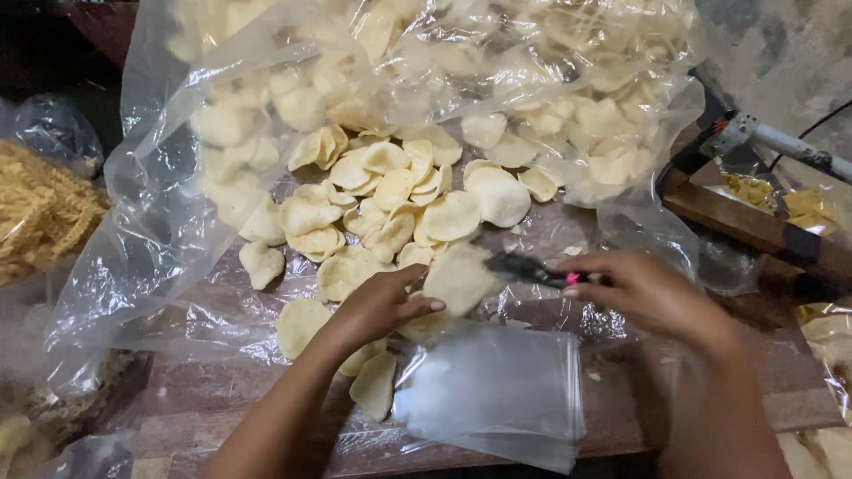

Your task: A person is manually filling small plastic bags with crackers and sealing them using a manual heat sealer.

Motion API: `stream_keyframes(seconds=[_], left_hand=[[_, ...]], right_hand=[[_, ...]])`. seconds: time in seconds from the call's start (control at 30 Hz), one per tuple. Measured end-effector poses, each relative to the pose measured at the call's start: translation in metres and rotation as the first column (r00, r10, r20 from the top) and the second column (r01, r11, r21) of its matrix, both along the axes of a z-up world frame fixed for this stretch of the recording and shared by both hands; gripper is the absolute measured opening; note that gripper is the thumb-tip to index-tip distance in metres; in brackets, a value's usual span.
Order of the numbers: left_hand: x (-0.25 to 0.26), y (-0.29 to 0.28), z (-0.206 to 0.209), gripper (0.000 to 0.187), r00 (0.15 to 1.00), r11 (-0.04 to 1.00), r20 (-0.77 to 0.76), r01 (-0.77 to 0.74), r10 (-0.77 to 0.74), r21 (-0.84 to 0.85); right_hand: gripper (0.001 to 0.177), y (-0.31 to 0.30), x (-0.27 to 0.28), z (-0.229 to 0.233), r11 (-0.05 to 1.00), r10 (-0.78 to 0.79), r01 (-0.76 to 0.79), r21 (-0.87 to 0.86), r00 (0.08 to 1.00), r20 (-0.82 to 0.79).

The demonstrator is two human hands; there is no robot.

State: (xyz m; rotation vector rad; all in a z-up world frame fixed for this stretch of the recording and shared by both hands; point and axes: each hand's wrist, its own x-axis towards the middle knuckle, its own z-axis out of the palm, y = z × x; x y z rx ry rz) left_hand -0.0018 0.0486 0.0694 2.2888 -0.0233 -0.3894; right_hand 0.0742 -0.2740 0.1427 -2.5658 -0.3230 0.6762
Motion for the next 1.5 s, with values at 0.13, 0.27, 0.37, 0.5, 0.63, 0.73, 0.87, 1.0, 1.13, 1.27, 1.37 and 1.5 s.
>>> stream_keyframes(seconds=[0.13, 0.27, 0.37, 0.5, 0.63, 0.73, 0.87, 1.0, 1.13, 1.27, 1.37, 1.5], left_hand=[[-0.002, -0.002, -0.010, 0.044, 0.996, 0.994, 0.083, 0.016, -0.007, -0.109], [0.004, 0.003, -0.029, 0.035, 0.985, 0.975, 0.126, -0.093, 0.120, -0.199], [0.009, 0.003, -0.044, 0.034, 0.976, 0.919, 0.081, -0.161, 0.203, -0.360], [0.009, 0.002, -0.034, 0.047, 0.938, 0.766, 0.012, -0.276, 0.348, -0.581], [0.005, -0.008, -0.010, 0.064, 0.919, 0.644, -0.117, -0.350, 0.376, -0.680], [0.002, -0.024, 0.000, 0.068, 0.920, 0.582, -0.233, -0.381, 0.315, -0.719], [-0.008, -0.060, 0.026, 0.064, 0.962, 0.755, -0.045, -0.240, 0.270, -0.610], [0.023, -0.084, -0.039, 0.045, 0.940, 0.833, 0.339, 0.153, 0.044, -0.532], [0.033, -0.109, 0.001, 0.054, 0.797, 0.756, 0.583, 0.281, 0.159, -0.591], [0.038, -0.138, 0.028, 0.020, 0.824, 0.744, 0.519, 0.197, 0.228, -0.638], [0.046, -0.162, 0.027, 0.019, 0.817, 0.724, 0.553, 0.279, 0.167, -0.631], [0.053, -0.181, 0.037, 0.017, 0.863, 0.699, 0.477, 0.237, 0.169, -0.675]], right_hand=[[0.036, 0.020, -0.008, 0.002, 0.952, 0.304, -0.300, -0.054, 0.945, 0.118], [0.042, 0.004, -0.013, -0.001, 0.989, 0.085, -0.106, 0.102, 0.979, 0.186], [0.046, 0.007, -0.016, -0.007, 0.973, -0.018, -0.023, 0.228, 0.984, 0.176], [0.052, -0.022, 0.001, -0.058, 0.951, -0.256, 0.207, 0.231, 0.943, 0.211], [0.062, -0.022, 0.011, -0.118, 0.969, -0.074, 0.133, -0.208, 0.961, 0.266], [0.079, -0.005, -0.001, -0.112, 0.956, -0.020, 0.100, -0.276, 0.960, 0.280], [0.091, 0.004, -0.014, -0.080, 0.969, -0.080, -0.005, 0.245, 0.939, 0.334], [0.011, 0.014, -0.021, -0.072, 0.468, -0.379, -0.107, 0.877, 0.872, 0.309], [0.008, -0.007, -0.021, -0.065, 0.480, -0.425, -0.115, 0.870, 0.837, 0.346], [0.019, -0.031, -0.023, -0.070, 0.370, -0.544, -0.069, 0.926, 0.792, 0.277], [0.023, -0.042, -0.033, -0.057, 0.346, -0.597, -0.108, 0.932, 0.741, 0.307], [0.018, -0.095, -0.006, -0.094, 0.241, -0.667, -0.177, 0.954, 0.684, 0.296]])
